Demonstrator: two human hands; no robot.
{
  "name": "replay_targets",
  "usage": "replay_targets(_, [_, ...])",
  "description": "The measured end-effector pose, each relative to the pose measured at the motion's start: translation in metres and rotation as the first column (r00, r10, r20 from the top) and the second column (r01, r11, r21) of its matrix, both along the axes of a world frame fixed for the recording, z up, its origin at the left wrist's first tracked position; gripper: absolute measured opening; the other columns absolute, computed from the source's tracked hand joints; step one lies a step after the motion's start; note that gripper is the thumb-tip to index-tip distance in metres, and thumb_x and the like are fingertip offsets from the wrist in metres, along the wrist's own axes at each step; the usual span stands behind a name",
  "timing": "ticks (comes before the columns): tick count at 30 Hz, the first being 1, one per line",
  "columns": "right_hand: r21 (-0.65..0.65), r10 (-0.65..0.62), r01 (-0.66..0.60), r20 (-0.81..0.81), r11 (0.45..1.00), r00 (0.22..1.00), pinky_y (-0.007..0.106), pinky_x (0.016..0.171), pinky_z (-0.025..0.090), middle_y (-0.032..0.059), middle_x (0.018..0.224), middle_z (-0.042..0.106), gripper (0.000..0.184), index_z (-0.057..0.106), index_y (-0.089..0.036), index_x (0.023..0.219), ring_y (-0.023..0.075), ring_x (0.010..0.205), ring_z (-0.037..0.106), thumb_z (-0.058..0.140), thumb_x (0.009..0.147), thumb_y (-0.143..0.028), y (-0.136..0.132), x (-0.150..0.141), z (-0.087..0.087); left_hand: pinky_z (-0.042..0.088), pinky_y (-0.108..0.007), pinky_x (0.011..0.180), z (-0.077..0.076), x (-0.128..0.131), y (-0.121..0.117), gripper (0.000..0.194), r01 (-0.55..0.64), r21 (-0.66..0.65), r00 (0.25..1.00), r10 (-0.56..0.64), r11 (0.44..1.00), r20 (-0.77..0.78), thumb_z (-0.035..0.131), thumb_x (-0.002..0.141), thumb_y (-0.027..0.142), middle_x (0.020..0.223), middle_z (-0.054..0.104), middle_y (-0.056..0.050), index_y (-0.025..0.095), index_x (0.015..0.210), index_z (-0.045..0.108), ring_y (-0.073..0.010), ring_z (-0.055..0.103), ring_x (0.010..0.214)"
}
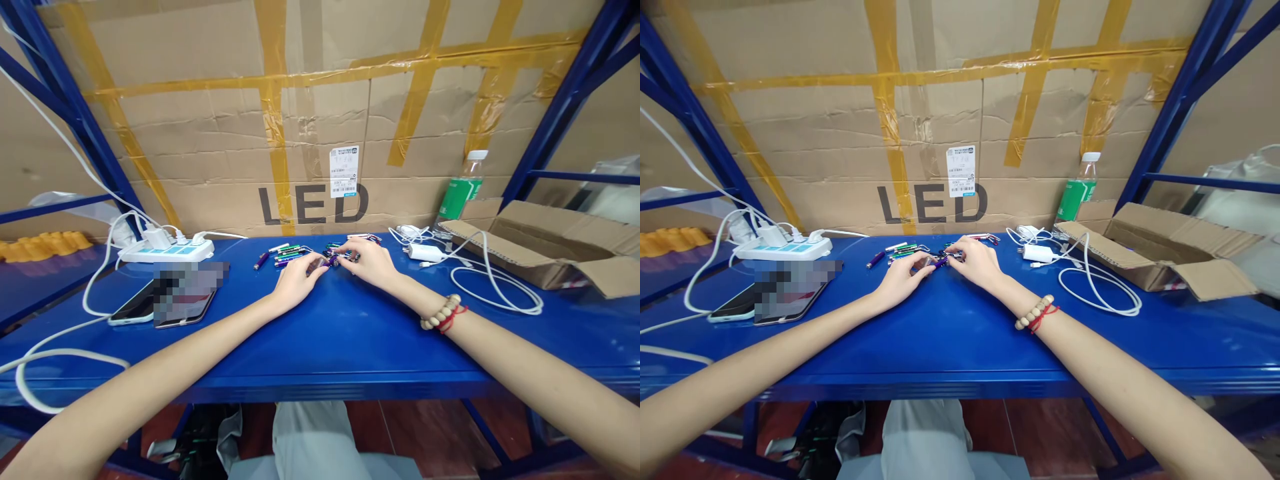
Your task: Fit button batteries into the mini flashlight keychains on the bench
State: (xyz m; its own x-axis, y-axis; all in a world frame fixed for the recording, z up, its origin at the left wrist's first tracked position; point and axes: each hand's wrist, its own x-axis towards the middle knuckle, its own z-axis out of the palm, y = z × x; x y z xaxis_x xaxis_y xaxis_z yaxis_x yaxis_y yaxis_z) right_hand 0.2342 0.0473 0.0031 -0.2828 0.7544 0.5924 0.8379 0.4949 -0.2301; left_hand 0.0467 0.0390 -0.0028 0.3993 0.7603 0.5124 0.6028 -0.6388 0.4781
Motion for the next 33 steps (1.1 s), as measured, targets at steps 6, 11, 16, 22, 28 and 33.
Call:
replay_targets(6, [-0.047, 0.09, -0.082, 0.202, 0.996, 0.975, 0.029, 0.075, 0.042, 0.0037, 0.099, 0.063, 0.024, 0.067, -0.025, 0.099, 0.0191, 0.093, 0.055, 0.051, 0.082, -0.032, 0.004, 0.003, -0.004, 0.043, -0.024, 0.06, 0.0, 0.001, -0.001, 0.017, -0.017, 0.002, 1.0, 0.017, 1.0, -0.024, 0.049, 0.082, 0.031, 0.08, 0.061, 0.0, 0.021, 0.093, 0.057, -0.0155, 0.057, 0.071])
replay_targets(11, [0.002, 0.099, -0.101, 0.212, 0.995, 0.972, 0.029, 0.074, 0.042, 0.0037, 0.093, 0.065, 0.017, 0.071, -0.023, 0.084, 0.0192, 0.088, 0.055, 0.056, 0.08, -0.03, 0.007, 0.003, -0.003, 0.045, -0.025, 0.065, 0.002, 0.0, -0.004, 0.022, -0.013, -0.069, 1.0, 0.014, 0.998, 0.022, 0.05, 0.081, 0.03, 0.082, 0.062, 0.0, 0.024, 0.102, 0.052, -0.0157, 0.059, 0.074])
replay_targets(16, [0.011, 0.108, -0.108, -0.002, 0.994, 0.994, 0.026, 0.063, 0.042, 0.0031, 0.082, 0.068, 0.017, 0.071, -0.021, 0.079, 0.0162, 0.074, 0.059, 0.058, 0.079, -0.032, 0.007, 0.001, -0.004, 0.044, -0.025, 0.068, 0.003, 0.0, -0.005, 0.018, 0.026, -0.088, 1.0, -0.025, 0.996, 0.015, 0.046, 0.083, 0.027, 0.079, 0.064, 0.001, 0.025, 0.1, 0.053, -0.0154, 0.06, 0.074])
replay_targets(22, [0.013, 0.203, -0.227, -0.493, 0.974, 0.846, 0.026, 0.059, 0.046, 0.005, 0.082, 0.07, 0.022, 0.07, -0.016, 0.084, 0.0159, 0.068, 0.061, 0.058, 0.077, -0.033, -0.004, -0.013, 0.001, 0.043, -0.025, 0.068, 0.0, -0.001, -0.001, 0.023, 0.031, -0.079, 0.999, -0.03, 0.996, 0.02, 0.038, 0.087, 0.026, 0.076, 0.064, 0.001, 0.023, 0.104, 0.053, -0.015, 0.058, 0.071])
replay_targets(28, [-0.039, 0.283, -0.392, -0.628, 0.919, 0.725, 0.028, 0.065, 0.05, 0.0066, 0.082, 0.071, 0.021, 0.07, -0.015, 0.082, 0.0183, 0.074, 0.064, 0.063, 0.072, -0.032, -0.005, -0.019, -0.002, 0.041, -0.027, 0.073, 0.002, 0.0, -0.001, 0.026, 0.109, -0.04, 0.994, -0.108, 0.993, 0.022, 0.031, 0.089, 0.024, 0.079, 0.062, -0.002, 0.018, 0.098, 0.055, -0.0154, 0.056, 0.075])
replay_targets(33, [-0.052, 0.287, -0.43, -0.673, 0.901, 0.682, 0.029, 0.067, 0.05, 0.0058, 0.08, 0.071, 0.019, 0.071, -0.015, 0.078, 0.0187, 0.074, 0.065, 0.067, 0.067, -0.03, -0.004, -0.018, -0.001, 0.041, -0.027, 0.076, 0.001, 0.0, -0.002, 0.027, 0.17, -0.029, 0.985, -0.168, 0.985, 0.048, 0.031, 0.09, 0.025, 0.076, 0.058, -0.002, 0.015, 0.101, 0.053, -0.0155, 0.054, 0.075])
